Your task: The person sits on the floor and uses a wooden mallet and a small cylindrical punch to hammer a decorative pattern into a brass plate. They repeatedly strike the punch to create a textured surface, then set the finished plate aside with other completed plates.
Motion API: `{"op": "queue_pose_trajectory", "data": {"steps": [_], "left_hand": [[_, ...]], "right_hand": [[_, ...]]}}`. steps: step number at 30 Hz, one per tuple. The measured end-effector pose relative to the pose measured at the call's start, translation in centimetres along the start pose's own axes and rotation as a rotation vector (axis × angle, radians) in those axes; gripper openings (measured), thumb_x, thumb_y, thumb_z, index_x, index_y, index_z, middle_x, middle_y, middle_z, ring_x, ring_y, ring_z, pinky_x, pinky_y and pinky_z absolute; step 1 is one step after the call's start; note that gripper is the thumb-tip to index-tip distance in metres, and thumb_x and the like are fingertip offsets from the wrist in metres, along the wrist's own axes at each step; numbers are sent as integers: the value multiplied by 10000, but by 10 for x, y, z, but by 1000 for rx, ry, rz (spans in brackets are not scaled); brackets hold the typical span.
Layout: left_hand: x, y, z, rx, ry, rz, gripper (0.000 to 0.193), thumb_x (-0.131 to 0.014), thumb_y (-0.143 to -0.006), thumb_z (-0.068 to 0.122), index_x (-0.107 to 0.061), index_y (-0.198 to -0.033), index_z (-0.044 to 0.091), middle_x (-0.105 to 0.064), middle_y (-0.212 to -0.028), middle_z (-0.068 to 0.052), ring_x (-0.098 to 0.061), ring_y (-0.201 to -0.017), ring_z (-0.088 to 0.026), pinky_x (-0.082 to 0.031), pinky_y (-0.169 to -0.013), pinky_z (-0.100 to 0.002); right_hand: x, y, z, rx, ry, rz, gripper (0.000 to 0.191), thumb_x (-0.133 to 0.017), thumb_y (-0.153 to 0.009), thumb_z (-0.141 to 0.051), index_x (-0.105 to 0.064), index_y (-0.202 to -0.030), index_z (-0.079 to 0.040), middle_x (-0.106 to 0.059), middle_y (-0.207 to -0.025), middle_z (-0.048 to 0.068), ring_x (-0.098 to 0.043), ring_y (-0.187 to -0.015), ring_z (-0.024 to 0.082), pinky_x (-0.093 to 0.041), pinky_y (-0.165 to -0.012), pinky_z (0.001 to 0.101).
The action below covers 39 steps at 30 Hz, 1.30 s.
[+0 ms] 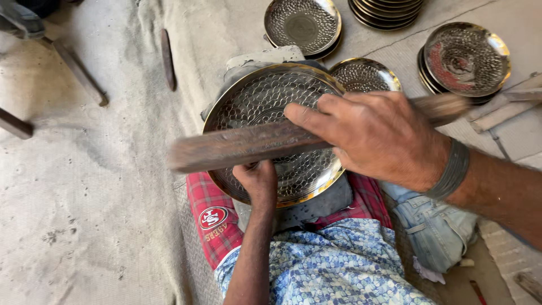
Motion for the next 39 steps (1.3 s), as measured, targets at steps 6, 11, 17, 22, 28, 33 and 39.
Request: {"op": "queue_pose_trajectory", "data": {"steps": [6, 11, 17, 22, 28, 33, 39], "left_hand": [[-2, 0, 23, -1, 304, -70, 306, -677, -1004, 6, -508, -1257, 24, -721, -1117, -95, -684, -1063, -132, -575, -957, -280], [-4, 3, 29, -34, 250, -111, 345, -698, -998, 14, -495, -1277, 15, -744, -1128, -123, -708, -1069, -151, -595, -957, -300], [-10, 8, 16, -101, 170, -129, 344, -669, -1018, -1, -490, -1311, 4, -750, -1174, -138, -724, -1109, -167, -595, -963, -300], [-7, 14, -5, -126, 100, -94, 383, -678, -996, -6, -500, -1335, -9, -743, -1122, -134, -713, -1037, -147, -582, -916, -280], [-6, 19, -25, -234, 52, -107, 180, -663, -950, -74, -654, -1115, -2, -755, -1012, -123, -730, -913, -143, -626, -831, -285], [-5, 18, -21, -231, 31, -95, 217, -674, -956, -29, -593, -1157, -33, -734, -1033, -146, -704, -951, -195, -596, -865, -309], [-13, 14, -21, -35, 146, -91, 177, -692, -927, 23, -614, -1084, -9, -755, -948, -126, -743, -818, -150, -639, -749, -267]], "right_hand": [[-3, 20, 13, -111, 478, -286, 512, -710, -981, -154, -586, -1476, -191, -671, -861, 55, -687, -658, 172, -581, -541, 340], [-13, 40, 37, -186, 140, -74, 635, -745, -821, -111, -601, -1440, -110, -685, -865, 100, -709, -698, 257, -595, -563, 387], [-34, 56, 43, -120, 173, -76, 625, -761, -838, -80, -587, -1430, -172, -730, -926, 99, -716, -659, 233, -594, -538, 361], [-26, 42, 45, -112, -292, 81, 608, -784, -865, -179, -523, -1413, -138, -736, -1070, 70, -725, -770, 188, -613, -639, 302], [-7, 20, 29, 41, 320, -139, 596, -779, -948, -198, -467, -1454, -240, -636, -824, 0, -691, -697, 188, -597, -592, 332], [-10, 24, 30, 7, 596, -250, 499, -734, -923, -256, -576, -1397, -277, -560, -737, -34, -627, -594, 137, -531, -494, 295], [-16, 47, 15, -4, 668, -351, 487, -725, -1000, -250, -558, -1458, -258, -521, -691, -59, -571, -521, 78, -476, -404, 252]]}}
Point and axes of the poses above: each hand's wrist, its own y-axis away from the middle knuckle, its own x-axis out of the back of the hand, z = x × y, the point moved 4 cm from there along -y, towards the middle knuckle
